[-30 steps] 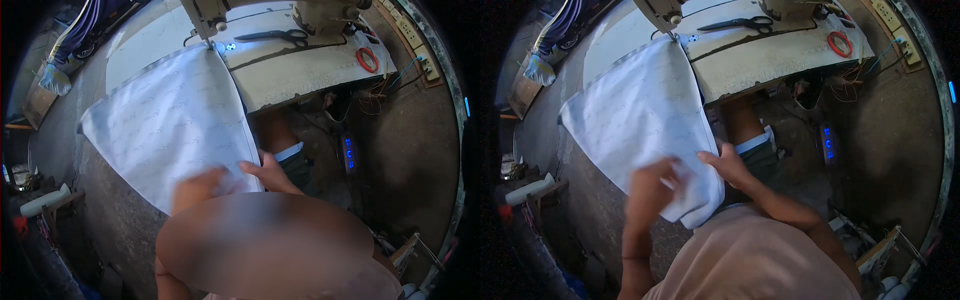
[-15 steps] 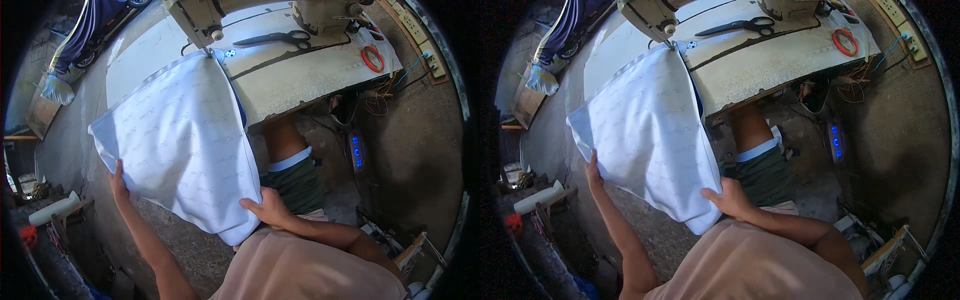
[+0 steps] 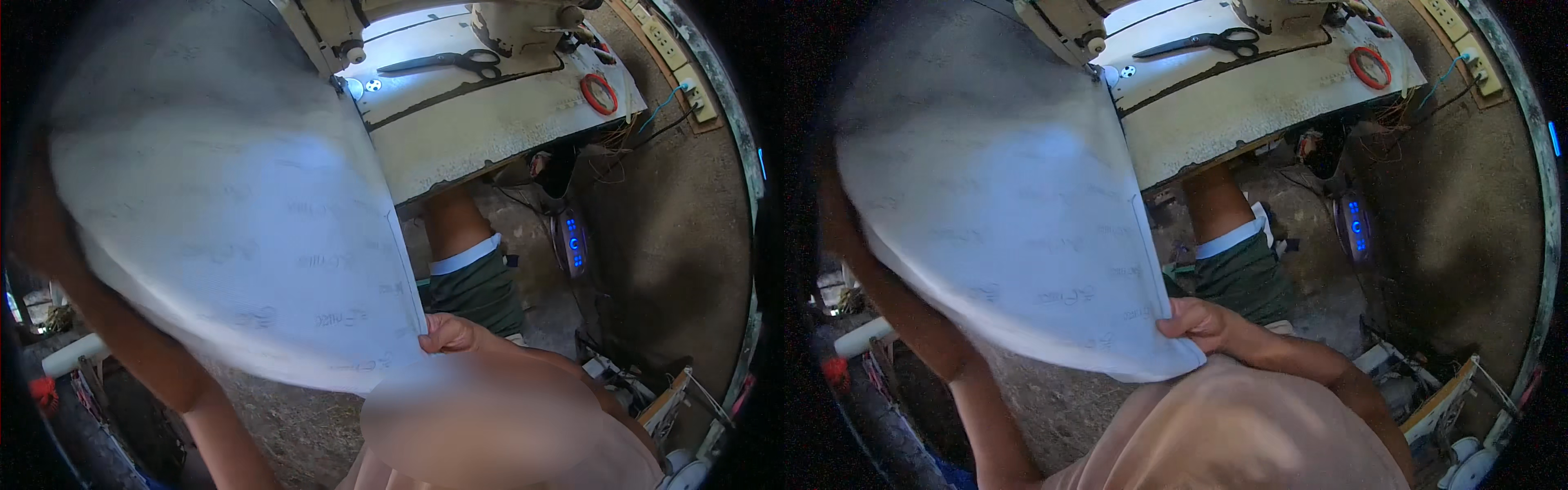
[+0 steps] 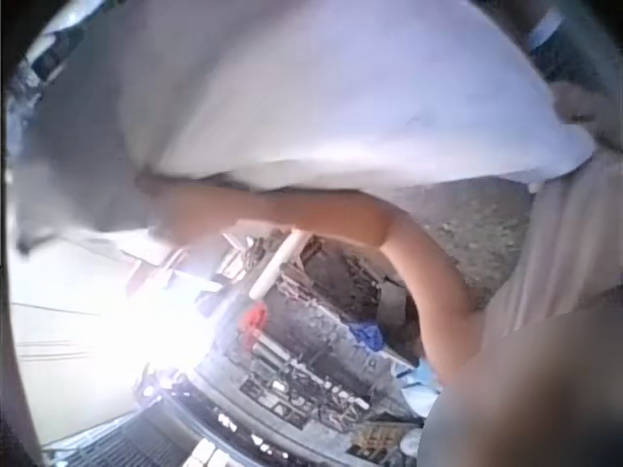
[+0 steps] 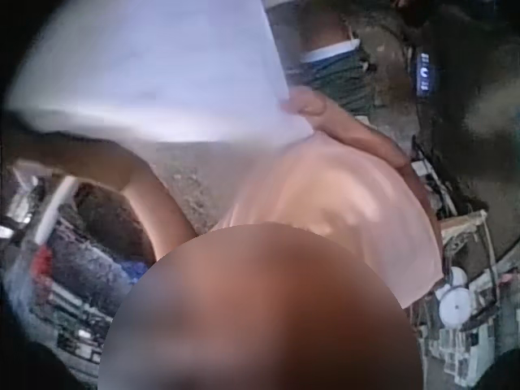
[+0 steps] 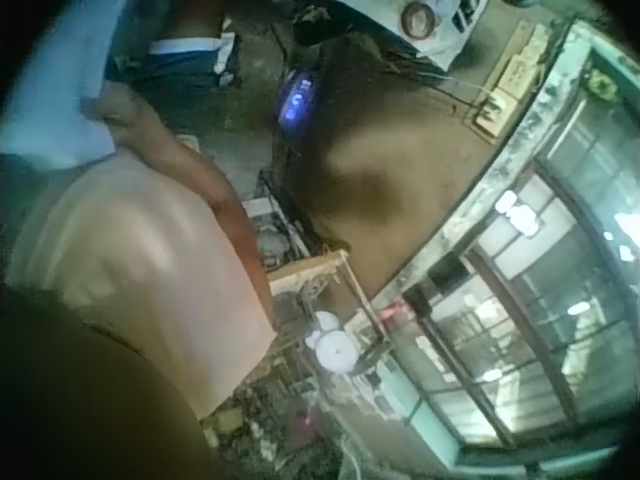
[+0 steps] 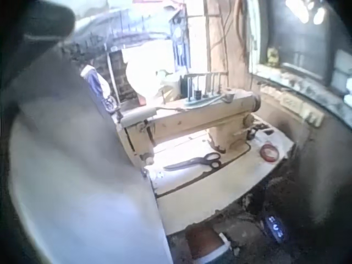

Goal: Use an industrial sewing machine to stitch together pieces of upholstery fabric.

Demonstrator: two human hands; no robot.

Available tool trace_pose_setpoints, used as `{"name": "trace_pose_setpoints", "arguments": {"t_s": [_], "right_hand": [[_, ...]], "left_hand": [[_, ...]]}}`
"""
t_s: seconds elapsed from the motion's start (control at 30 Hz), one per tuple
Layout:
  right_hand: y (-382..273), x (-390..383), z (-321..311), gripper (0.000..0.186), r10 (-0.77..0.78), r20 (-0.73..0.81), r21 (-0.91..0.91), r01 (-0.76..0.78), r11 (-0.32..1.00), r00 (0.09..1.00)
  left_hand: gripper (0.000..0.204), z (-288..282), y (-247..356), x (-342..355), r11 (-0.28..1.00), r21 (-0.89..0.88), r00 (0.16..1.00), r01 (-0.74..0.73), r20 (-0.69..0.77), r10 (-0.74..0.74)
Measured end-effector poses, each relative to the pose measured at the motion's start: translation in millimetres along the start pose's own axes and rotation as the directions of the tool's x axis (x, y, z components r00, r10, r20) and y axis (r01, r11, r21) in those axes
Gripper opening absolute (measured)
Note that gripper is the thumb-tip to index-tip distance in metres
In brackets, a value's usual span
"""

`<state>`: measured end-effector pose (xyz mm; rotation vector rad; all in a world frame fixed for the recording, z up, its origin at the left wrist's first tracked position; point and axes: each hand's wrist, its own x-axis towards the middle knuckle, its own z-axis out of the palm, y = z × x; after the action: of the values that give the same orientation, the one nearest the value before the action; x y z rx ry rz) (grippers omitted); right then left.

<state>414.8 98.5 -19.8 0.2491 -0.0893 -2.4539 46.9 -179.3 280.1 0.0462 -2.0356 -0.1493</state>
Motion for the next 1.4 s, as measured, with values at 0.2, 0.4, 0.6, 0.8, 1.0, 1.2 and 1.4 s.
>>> {"name": "trace_pose_setpoints", "arguments": {"t_s": [0.2, 0.4, 0.6, 0.8, 1.0, 1.2, 1.4], "right_hand": [[-9.1, -21.0, -44.6, 0.045, -0.067, -0.241, -0.327, -0.016, 0.945, 0.968], [-32.5, -16.8, -35.7, 0.038, -0.202, -0.252, -0.602, 0.01, 0.798, 0.946], [-56.7, 22.4, 7.0, 0.019, -0.671, -0.127, -0.955, 0.092, 0.281, 0.73], [-48.6, 39.7, 9.0, 0.009, -0.783, -0.134, -0.979, 0.041, 0.199, 0.608], [-45.7, 37.5, 6.1, 0.006, -0.807, -0.061, -0.993, 0.046, 0.109, 0.587], [-55.4, 32.8, 7.2, 0.011, -0.766, -0.142, -0.975, 0.047, 0.218, 0.627], [-114.6, 15.7, 61.7, 0.014, -0.688, 0.074, -0.889, -0.264, -0.373, 0.721]], "left_hand": [[0.053, 77.4, -71.4, -171.2, 0.95, 0.284, 0.912, 0.132, 0.34, -0.228], [0.063, 83.4, -92.1, -250.9, 0.936, 0.244, 0.827, 0.255, 0.446, -0.342], [0.071, 54.2, -28.1, -275.8, 0.896, -0.108, 0.826, 0.431, 0.446, -0.344], [0.042, 10.8, 78.9, -282.9, 0.665, -0.745, 0.552, 0.053, 0.576, 0.602], [0.049, 10.7, 108.2, -297.0, 0.518, -0.841, 0.331, -0.158, 0.449, 0.83], [0.041, -6.6, 135.6, -298.2, 0.515, -0.833, 0.42, -0.205, 0.4, 0.814], [0.035, -18.4, 132.1, -309.0, 0.555, -0.829, 0.455, -0.064, 0.471, 0.756]]}}
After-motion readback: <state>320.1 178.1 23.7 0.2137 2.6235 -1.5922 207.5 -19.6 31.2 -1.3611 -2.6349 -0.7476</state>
